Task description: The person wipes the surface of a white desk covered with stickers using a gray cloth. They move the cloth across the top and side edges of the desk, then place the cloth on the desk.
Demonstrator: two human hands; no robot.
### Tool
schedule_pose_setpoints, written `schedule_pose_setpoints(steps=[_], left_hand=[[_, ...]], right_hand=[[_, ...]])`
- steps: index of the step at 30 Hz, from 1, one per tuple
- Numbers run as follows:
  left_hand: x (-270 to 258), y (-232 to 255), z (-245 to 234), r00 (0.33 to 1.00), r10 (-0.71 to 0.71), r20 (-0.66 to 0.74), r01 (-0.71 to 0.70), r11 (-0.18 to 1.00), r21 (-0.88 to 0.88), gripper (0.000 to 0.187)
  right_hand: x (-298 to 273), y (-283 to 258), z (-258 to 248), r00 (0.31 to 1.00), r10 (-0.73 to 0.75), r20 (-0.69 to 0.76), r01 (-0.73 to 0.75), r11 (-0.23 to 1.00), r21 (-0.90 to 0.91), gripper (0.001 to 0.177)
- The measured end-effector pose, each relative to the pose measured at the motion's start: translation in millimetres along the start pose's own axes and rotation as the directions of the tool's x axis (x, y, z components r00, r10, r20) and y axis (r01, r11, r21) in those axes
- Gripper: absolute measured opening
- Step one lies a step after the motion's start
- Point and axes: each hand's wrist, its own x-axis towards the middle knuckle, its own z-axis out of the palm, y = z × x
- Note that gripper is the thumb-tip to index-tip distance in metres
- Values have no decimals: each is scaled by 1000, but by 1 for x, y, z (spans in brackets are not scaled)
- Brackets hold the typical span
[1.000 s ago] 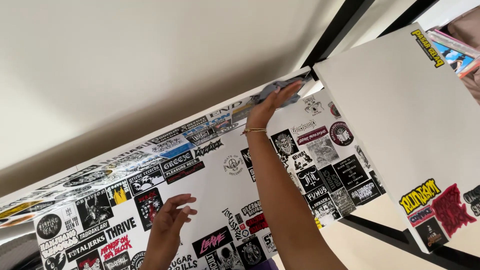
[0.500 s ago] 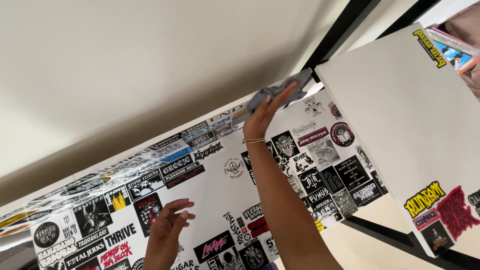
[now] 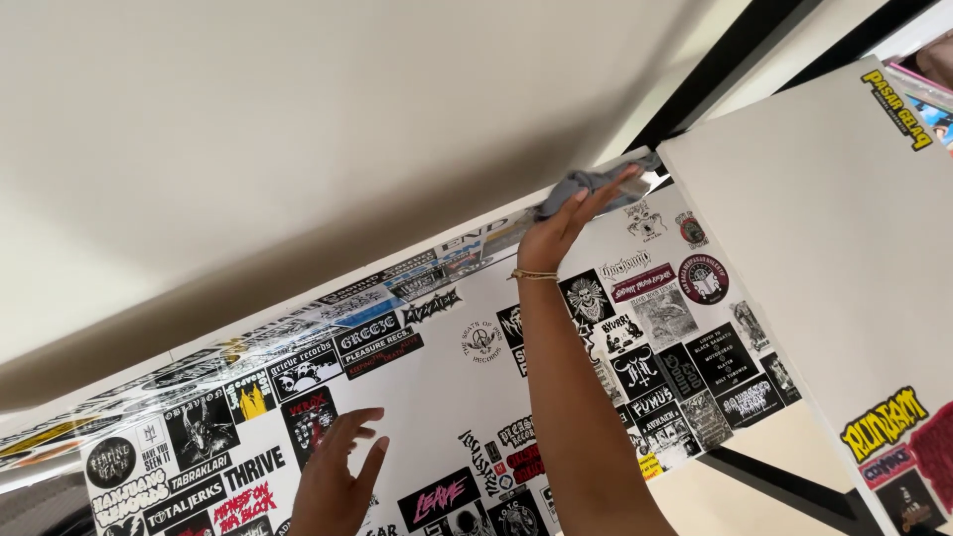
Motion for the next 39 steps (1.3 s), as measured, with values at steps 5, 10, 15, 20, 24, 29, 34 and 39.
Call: schedule_pose_setpoints(steps=[5,10,15,20,24,29,34,39], left_hand=[[19,-6,-2,826,546,-144,-426,770,476,29],[35,35,-28,594,767,-241,-498,587,639,25],[51,60,-44,602,739,-302,-314,567,762,60],[58,55,-44,643,705,-299,-282,581,763,65],[60,51,-44,658,702,-273,-323,591,739,68],[60,52,-45,666,698,-262,-331,592,735,66],[60,52,-45,683,686,-251,-338,601,724,68],[60,51,-45,669,702,-243,-346,584,734,69]], right_hand=[[-23,99,-8,974,217,-69,-218,976,-2,52],[-16,61,-13,822,567,-50,-563,823,71,54],[-4,28,-11,692,721,-22,-687,668,285,60],[0,0,-7,974,227,3,-227,974,20,49],[-11,60,-6,880,470,-67,-462,881,105,65],[-16,73,-14,922,386,-24,-385,922,46,58],[-26,96,-20,831,557,-5,-551,823,137,58],[-42,141,-24,652,757,-46,-735,646,207,61]])
